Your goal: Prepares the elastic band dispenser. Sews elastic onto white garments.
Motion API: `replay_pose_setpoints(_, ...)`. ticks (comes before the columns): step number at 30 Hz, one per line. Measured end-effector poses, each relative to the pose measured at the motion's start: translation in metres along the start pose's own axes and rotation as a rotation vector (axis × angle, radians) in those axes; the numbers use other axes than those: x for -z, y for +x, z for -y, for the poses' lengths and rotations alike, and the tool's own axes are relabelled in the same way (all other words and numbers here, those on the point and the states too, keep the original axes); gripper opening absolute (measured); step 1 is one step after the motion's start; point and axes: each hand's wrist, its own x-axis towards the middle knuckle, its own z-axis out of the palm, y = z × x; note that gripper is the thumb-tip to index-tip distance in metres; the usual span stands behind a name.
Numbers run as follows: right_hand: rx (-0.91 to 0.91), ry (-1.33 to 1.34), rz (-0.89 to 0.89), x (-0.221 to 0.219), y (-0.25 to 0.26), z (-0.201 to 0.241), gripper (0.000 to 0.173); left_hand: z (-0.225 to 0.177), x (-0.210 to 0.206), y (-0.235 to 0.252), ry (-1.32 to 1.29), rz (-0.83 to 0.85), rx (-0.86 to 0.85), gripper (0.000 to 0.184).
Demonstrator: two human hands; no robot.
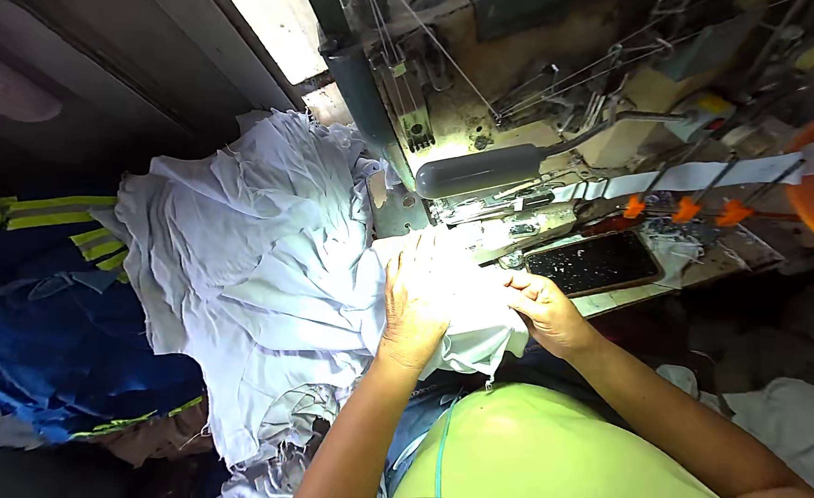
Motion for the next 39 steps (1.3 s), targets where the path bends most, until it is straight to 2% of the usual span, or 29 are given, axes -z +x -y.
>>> replay_pose_setpoints(3,-0.008,-0.02,0.01,0.001,0.001,0.004,0.023,0.002,-0.006,0.005,-0.082,-0.105,0.034,0.043)
replay_pose_setpoints(7,-0.02,-0.028,0.055,0.0,-0.004,0.003,0.023,0.003,-0.01,0.009,-0.129,-0.126,0.08,0.041)
replay_pose_setpoints(11,-0.039,-0.034,0.045,0.0,-0.008,-0.004,0.024,0.001,-0.013,0.008,-0.059,-0.174,0.031,0.036)
replay_pose_setpoints(15,-0.013,-0.06,0.05,0.002,-0.006,-0.005,0.025,-0.004,-0.014,0.006,0.046,-0.151,0.007,0.032)
replay_pose_setpoints(18,-0.017,-0.071,0.034,0.002,-0.002,-0.005,0.023,-0.009,-0.012,0.005,0.059,-0.091,0.058,0.038)
replay_pose_setpoints(21,-0.008,-0.083,0.02,0.001,0.003,-0.003,0.023,-0.007,-0.014,0.006,0.074,-0.064,0.055,0.051)
replay_pose_setpoints(28,0.073,-0.165,0.025,0.006,0.011,-0.008,0.022,-0.003,-0.026,0.009,-0.065,-0.191,0.057,0.05)
replay_pose_setpoints(35,0.06,-0.19,-0.021,0.004,0.015,-0.016,0.017,-0.002,-0.023,0.015,-0.126,-0.168,0.045,0.052)
replay_pose_setpoints(38,0.051,-0.229,-0.013,0.0,0.019,-0.015,0.015,0.016,-0.005,0.022,-0.298,-0.048,0.058,0.058)
replay_pose_setpoints(39,0.048,-0.239,-0.014,-0.001,0.021,-0.014,0.016,0.024,0.003,0.029,-0.363,0.002,0.065,0.054)
